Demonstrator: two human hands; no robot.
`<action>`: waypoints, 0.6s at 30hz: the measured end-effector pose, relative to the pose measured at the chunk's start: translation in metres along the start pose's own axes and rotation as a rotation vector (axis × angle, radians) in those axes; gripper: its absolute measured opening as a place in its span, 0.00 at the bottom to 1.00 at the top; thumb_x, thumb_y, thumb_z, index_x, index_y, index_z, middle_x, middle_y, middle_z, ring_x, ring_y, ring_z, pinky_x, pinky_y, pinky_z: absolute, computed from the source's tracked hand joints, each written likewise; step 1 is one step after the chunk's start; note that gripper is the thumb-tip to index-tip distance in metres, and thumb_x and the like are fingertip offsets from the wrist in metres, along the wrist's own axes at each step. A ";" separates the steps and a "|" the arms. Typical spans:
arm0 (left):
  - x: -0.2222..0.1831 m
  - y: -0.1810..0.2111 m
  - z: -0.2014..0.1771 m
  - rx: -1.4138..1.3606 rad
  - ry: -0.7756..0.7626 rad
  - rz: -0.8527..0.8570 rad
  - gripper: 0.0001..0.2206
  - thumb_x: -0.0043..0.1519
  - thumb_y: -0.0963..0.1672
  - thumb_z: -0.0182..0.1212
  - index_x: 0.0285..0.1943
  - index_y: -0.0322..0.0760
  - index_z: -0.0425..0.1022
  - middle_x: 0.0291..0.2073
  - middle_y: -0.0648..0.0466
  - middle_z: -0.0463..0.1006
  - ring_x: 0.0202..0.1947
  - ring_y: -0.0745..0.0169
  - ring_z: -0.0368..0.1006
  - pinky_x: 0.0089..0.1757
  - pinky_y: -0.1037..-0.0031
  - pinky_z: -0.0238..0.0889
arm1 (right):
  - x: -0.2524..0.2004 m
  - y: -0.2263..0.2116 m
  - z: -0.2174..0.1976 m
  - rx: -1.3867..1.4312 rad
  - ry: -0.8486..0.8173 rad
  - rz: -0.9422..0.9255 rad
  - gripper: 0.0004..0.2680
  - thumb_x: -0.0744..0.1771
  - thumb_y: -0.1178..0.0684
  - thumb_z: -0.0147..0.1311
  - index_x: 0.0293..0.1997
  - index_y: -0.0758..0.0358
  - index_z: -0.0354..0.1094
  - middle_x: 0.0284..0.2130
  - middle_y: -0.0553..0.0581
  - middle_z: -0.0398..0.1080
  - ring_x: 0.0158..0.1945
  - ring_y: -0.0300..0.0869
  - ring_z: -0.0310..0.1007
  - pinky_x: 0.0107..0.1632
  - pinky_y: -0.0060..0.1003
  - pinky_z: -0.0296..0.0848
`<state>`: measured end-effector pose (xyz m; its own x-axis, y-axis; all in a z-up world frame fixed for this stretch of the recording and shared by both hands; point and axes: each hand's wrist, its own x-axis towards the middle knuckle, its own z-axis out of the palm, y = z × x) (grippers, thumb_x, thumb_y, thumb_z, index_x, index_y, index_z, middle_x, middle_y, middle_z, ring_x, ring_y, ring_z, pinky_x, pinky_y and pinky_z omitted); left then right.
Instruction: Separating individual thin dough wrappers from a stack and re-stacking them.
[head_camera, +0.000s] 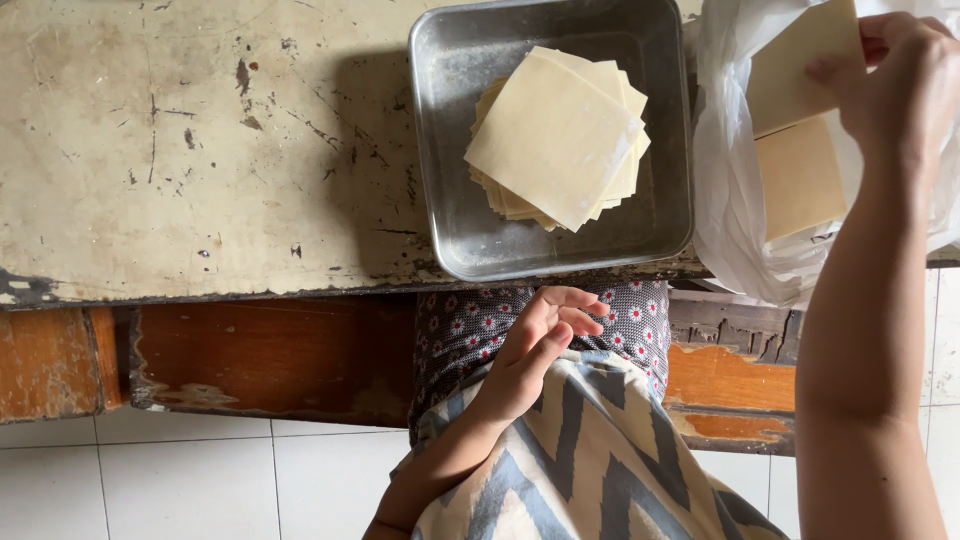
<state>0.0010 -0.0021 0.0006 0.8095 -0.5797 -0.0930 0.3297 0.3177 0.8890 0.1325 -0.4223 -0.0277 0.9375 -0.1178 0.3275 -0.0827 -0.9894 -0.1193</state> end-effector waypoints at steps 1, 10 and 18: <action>0.001 0.000 0.001 0.000 -0.001 0.000 0.18 0.63 0.53 0.42 0.54 0.41 0.62 0.48 0.51 0.72 0.45 0.65 0.69 0.50 0.70 0.60 | -0.001 -0.003 -0.001 -0.001 0.000 0.001 0.13 0.61 0.53 0.70 0.47 0.65 0.77 0.36 0.57 0.72 0.30 0.41 0.69 0.29 0.34 0.68; -0.001 -0.001 0.003 0.023 0.007 0.033 0.18 0.64 0.52 0.42 0.54 0.39 0.62 0.48 0.50 0.72 0.45 0.64 0.69 0.51 0.70 0.61 | 0.002 -0.030 -0.011 0.226 -0.015 0.123 0.09 0.64 0.53 0.57 0.43 0.66 0.66 0.36 0.56 0.73 0.35 0.42 0.71 0.29 0.37 0.67; -0.005 0.003 0.005 0.025 0.006 0.022 0.17 0.63 0.52 0.42 0.53 0.40 0.63 0.48 0.51 0.72 0.45 0.64 0.69 0.50 0.71 0.61 | 0.011 -0.020 -0.007 0.063 -0.262 0.248 0.17 0.67 0.45 0.56 0.24 0.61 0.50 0.20 0.54 0.51 0.25 0.44 0.48 0.28 0.42 0.49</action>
<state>-0.0049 -0.0016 0.0060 0.8194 -0.5681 -0.0763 0.2997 0.3111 0.9019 0.1421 -0.4048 -0.0154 0.9470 -0.3198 0.0312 -0.3050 -0.9253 -0.2255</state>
